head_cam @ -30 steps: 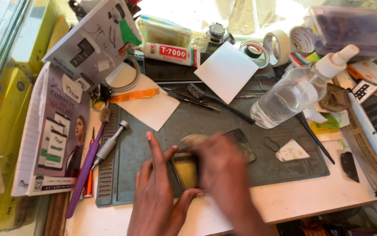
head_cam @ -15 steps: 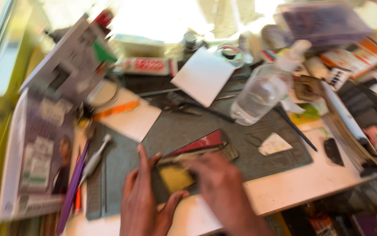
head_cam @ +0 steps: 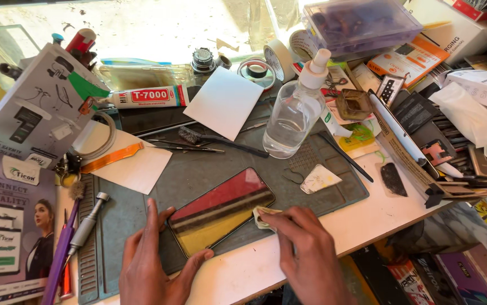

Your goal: The person removes green rubber bands from a smartphone, wipes the screen with a cloth and spray, then uses a screwdriver to remove screws from the phone's back. The person handles the phone, rubber bands, cloth, spray bottle, screwdriver, and tape.

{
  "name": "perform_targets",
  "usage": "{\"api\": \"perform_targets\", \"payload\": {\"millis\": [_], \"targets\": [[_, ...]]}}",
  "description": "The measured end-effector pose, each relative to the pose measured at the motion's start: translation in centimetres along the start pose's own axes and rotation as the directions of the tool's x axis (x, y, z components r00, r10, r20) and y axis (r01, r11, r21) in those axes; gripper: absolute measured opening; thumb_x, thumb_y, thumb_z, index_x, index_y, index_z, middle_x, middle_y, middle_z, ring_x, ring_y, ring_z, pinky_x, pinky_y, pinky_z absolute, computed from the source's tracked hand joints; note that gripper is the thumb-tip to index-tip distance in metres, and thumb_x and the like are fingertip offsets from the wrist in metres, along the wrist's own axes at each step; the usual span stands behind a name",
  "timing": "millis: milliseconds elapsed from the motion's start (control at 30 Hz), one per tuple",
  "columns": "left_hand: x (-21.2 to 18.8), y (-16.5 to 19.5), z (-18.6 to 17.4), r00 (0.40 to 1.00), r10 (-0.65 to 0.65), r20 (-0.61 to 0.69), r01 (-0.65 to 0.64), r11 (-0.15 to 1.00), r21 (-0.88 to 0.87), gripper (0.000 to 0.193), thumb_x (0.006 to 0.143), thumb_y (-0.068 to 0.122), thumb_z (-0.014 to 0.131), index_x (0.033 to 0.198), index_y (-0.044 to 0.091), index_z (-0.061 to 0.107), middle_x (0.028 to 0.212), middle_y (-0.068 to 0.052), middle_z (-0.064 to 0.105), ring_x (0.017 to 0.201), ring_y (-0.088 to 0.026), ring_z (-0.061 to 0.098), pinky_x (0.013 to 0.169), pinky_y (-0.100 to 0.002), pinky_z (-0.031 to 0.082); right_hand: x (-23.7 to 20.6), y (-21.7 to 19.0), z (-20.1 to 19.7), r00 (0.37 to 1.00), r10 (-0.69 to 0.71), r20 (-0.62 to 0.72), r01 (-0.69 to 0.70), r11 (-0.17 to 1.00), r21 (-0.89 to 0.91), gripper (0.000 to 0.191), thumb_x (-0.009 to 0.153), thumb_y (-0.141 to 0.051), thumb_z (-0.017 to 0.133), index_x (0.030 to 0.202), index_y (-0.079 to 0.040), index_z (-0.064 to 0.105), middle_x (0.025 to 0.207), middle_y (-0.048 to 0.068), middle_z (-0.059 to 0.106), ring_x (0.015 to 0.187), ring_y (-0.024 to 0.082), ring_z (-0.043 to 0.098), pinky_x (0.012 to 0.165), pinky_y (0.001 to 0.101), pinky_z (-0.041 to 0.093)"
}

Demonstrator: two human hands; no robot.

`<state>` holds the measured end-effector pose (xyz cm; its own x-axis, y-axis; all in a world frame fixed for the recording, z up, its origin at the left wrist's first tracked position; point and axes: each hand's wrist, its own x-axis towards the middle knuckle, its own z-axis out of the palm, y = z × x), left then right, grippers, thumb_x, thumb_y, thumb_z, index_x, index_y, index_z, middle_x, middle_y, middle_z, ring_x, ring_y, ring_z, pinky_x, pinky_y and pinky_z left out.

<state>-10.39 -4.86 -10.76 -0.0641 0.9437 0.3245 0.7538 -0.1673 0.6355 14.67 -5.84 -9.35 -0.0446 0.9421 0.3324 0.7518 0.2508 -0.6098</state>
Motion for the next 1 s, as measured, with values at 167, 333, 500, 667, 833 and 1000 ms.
{"api": "perform_targets", "payload": {"millis": [167,333,500,667,833,1000], "targets": [[0.0,0.2,-0.2,1.0,0.023,-0.001,-0.023,1.0,0.001,0.119,0.055,0.037,0.093,0.153,0.001,0.037,0.129,-0.015,0.069,0.117,-0.034,0.06,0.098,-0.046,0.047,3.0,0.9,-3.8,0.981,0.087,-0.174,-0.103,0.991,-0.081,0.046,0.083,0.007,0.063,0.125,-0.007,0.072,0.112,0.017,0.07,0.102,0.033,0.071,0.086,0.0411,0.055],[0.2,0.8,-0.3,0.998,-0.046,0.033,0.048,0.998,-0.034,0.097,0.056,0.035,0.094,0.139,0.005,0.053,0.124,-0.017,0.067,0.119,-0.035,0.059,0.097,-0.045,0.049,5.3,2.7,-6.0,0.928,-0.139,-0.344,-0.011,0.916,-0.401,0.057,0.085,-0.01,0.076,0.138,0.005,0.059,0.136,0.025,0.063,0.121,0.045,0.059,0.101,0.0524,0.047],[0.5,1.7,-0.9,0.999,0.005,0.033,-0.003,0.998,-0.055,0.089,0.06,0.027,0.091,0.137,0.001,0.053,0.119,-0.02,0.065,0.123,-0.038,0.053,0.098,-0.047,0.045,9.4,1.2,-7.5,0.936,-0.117,-0.332,0.148,0.987,0.069,0.072,0.094,-0.017,0.078,0.155,-0.005,0.041,0.15,0.02,0.058,0.132,0.034,0.061,0.106,0.0452,0.052],[0.1,3.4,-1.4,0.989,-0.139,0.049,0.137,0.99,0.034,0.088,0.067,0.04,0.094,0.138,0.006,0.053,0.117,-0.015,0.067,0.124,-0.031,0.054,0.104,-0.044,0.043,14.6,0.2,-7.0,0.943,-0.246,-0.225,0.271,0.959,0.083,0.102,0.094,-0.02,0.081,0.168,-0.013,0.012,0.162,0.019,0.045,0.136,0.034,0.061,0.111,0.0457,0.051],[-0.4,4.5,-1.5,0.998,-0.046,-0.04,0.049,0.997,0.066,0.084,0.068,0.036,0.087,0.14,0.008,0.054,0.132,-0.017,0.062,0.132,-0.035,0.046,0.106,-0.049,0.035,17.0,1.0,-5.1,0.841,-0.487,-0.236,0.497,0.868,-0.021,0.122,0.078,-0.025,0.094,0.164,-0.009,0.008,0.167,0.028,0.025,0.151,0.047,0.034,0.12,0.054,0.035],[-1.0,4.6,-1.7,0.998,-0.01,-0.061,0.016,0.995,0.095,0.081,0.072,0.037,0.085,0.141,0.008,0.053,0.135,-0.016,0.06,0.137,-0.037,0.041,0.109,-0.05,0.029,17.9,2.1,-5.1,0.82,-0.506,-0.266,0.559,0.809,0.182,0.112,0.082,-0.011,0.086,0.167,-0.014,0.013,0.161,0.021,0.038,0.144,0.036,0.052,0.122,0.0471,0.047]]}}
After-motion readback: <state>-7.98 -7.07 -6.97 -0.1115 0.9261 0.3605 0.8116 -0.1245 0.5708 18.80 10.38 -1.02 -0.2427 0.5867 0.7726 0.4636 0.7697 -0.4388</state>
